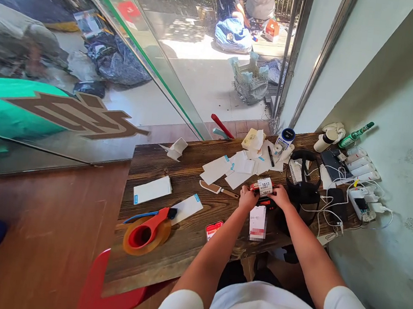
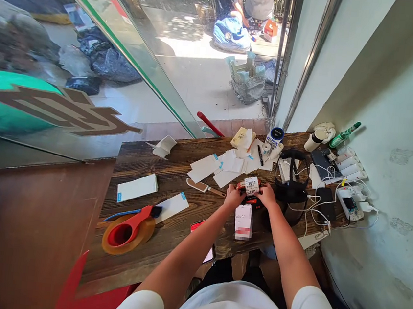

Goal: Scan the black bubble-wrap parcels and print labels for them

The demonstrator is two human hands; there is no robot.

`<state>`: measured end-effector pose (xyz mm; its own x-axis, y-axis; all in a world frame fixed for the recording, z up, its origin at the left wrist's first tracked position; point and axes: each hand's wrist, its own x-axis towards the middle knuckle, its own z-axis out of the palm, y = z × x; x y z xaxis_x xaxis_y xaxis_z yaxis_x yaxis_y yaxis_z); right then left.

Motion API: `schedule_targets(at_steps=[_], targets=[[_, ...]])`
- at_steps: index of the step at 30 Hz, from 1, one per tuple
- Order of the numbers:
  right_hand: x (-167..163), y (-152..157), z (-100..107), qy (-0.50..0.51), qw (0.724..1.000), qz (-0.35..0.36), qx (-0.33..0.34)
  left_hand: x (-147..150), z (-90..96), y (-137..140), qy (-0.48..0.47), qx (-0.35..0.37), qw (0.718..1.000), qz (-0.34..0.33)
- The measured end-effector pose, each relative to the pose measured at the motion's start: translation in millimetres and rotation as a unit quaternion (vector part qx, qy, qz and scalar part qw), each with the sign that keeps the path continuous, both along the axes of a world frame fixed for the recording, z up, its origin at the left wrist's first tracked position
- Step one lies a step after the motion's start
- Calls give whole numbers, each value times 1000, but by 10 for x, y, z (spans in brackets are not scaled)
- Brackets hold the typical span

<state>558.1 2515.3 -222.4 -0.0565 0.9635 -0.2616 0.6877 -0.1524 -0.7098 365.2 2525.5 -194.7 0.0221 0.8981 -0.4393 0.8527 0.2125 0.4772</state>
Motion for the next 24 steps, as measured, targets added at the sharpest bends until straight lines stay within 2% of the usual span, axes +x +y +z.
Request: schedule_targets(at_steps=[5, 10, 14, 18, 21, 24], targets=[[37, -60, 45, 13, 1000, -13, 16, 23, 46, 55, 19, -20, 1000, -14], [73, -95, 109, 30, 999, -13, 26, 11, 92, 58, 11, -8, 999, -31], [93, -120, 138, 44, 998, -4, 33, -103, 179, -105, -10, 33, 999, -31], [109, -150, 148, 53, 998, -2, 46, -224, 303, -255, -28, 107, 994, -8], [118, -179, 158, 59, 997, -1, 57, -227, 367, -229, -57, 154, 985, -46], [128, -218, 178, 69, 995, 2, 69, -203, 376, -162, -81, 158, 979, -101]])
